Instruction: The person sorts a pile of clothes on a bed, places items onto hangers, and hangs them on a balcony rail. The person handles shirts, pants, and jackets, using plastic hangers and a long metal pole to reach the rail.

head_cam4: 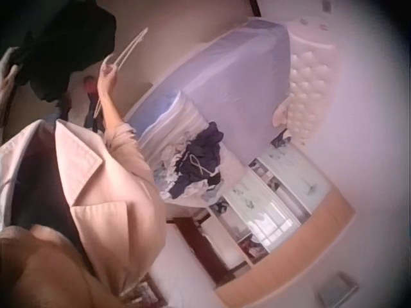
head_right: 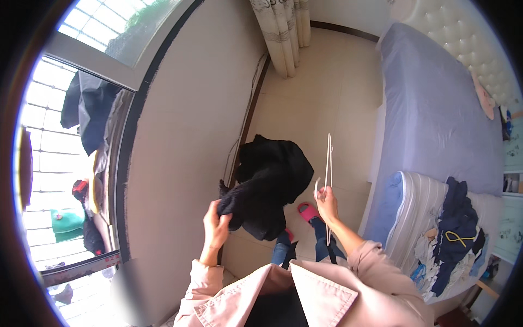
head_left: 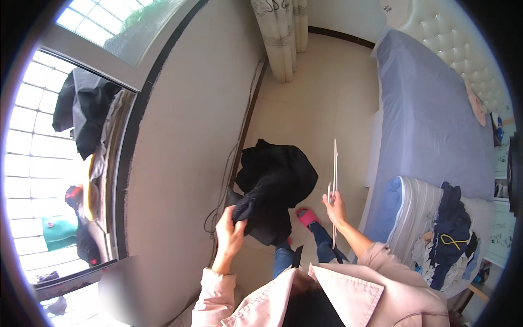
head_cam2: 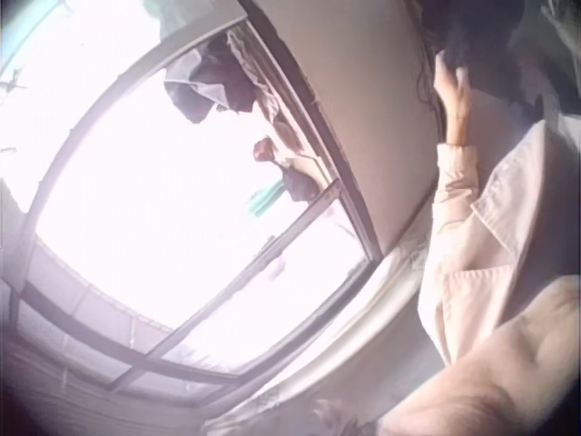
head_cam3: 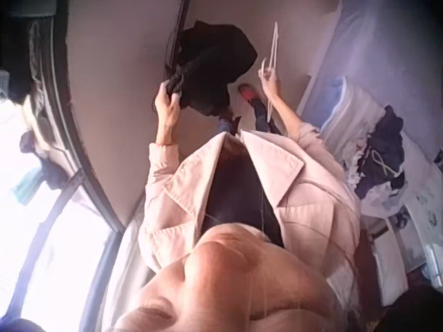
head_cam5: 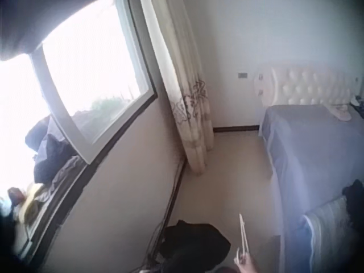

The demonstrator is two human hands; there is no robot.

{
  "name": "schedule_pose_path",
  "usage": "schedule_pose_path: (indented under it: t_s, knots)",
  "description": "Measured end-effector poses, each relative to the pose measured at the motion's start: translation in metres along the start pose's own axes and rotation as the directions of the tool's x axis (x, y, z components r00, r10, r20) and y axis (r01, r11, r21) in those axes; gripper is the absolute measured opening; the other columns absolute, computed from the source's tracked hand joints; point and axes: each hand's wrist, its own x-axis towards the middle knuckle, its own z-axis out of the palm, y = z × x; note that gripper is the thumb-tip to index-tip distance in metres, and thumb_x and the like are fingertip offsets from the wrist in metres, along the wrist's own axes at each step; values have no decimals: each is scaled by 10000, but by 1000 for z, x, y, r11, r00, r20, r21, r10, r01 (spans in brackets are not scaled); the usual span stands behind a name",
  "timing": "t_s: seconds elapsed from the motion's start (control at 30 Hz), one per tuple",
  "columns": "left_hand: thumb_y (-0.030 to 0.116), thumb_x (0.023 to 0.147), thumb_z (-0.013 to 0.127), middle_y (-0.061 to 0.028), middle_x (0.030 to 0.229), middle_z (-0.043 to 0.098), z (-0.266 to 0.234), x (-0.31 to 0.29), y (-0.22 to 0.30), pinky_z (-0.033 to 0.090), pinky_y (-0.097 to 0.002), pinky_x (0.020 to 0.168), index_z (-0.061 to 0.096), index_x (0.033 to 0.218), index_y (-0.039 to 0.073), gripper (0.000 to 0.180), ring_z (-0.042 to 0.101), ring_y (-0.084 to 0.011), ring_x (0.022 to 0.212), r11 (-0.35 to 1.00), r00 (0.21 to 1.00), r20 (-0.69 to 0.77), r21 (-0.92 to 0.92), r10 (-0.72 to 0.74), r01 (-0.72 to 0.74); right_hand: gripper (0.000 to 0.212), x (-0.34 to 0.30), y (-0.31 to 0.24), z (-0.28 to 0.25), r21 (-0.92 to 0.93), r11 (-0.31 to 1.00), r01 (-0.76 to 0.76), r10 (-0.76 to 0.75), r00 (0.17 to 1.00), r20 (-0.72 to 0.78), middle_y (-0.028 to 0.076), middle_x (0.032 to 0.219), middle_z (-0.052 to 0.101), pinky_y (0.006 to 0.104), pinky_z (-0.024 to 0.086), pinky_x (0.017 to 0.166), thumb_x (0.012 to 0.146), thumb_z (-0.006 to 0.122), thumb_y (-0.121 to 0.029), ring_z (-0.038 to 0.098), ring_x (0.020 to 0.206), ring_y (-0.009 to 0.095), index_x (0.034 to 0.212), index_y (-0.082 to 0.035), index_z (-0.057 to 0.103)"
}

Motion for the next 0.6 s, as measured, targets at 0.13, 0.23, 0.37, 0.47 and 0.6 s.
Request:
schedule_pose_path:
  t_s: [0.13,0.23,0.37,0.47,0.6]
  knots:
    - [64,698,497,-62,920,546,-79,-36,70,423,-249,706,497,1005,-9,316,522,-164,789,968,966,-259,-235,20,-83,203,-3,-3,18,182,978,103,-131,980,150,41,721,547,267,432,670,803,590,-152,547,723,135,890,-48,440]
    - [183,716,510,-86,980,561,-125,-85,109,449,-290,778,518,1035,-8,372,551,-191,889,827,698,-695,-487,-173,-281,328,-17,-20,33,289,912,292,-378,873,309,48,909,552,261,437,695,777,621,-137,540,771,136,1045,-64,447]
    - [248,736,563,-128,995,583,-196,-168,153,452,-403,845,549,1055,33,385,551,-272,952,600,410,-791,-611,-454,-516,703,-48,-79,37,365,869,335,-493,663,564,52,1272,404,267,368,871,690,708,-109,426,1049,160,1287,-112,337]
    - [289,771,540,-146,1121,519,-209,-237,185,412,-379,888,484,1156,26,469,514,-242,1020,902,92,-986,85,137,-424,896,-69,-93,67,398,868,297,-496,524,692,62,1298,360,255,357,877,627,745,-83,374,1081,143,1359,-150,232]
    - [442,771,478,-224,1225,426,-225,-320,204,353,-394,940,400,1233,-21,658,452,-296,1103,832,-232,-799,540,555,130,932,-131,-158,72,388,897,213,-436,276,857,84,1198,433,247,361,862,619,770,-205,433,1036,151,1372,-197,219]
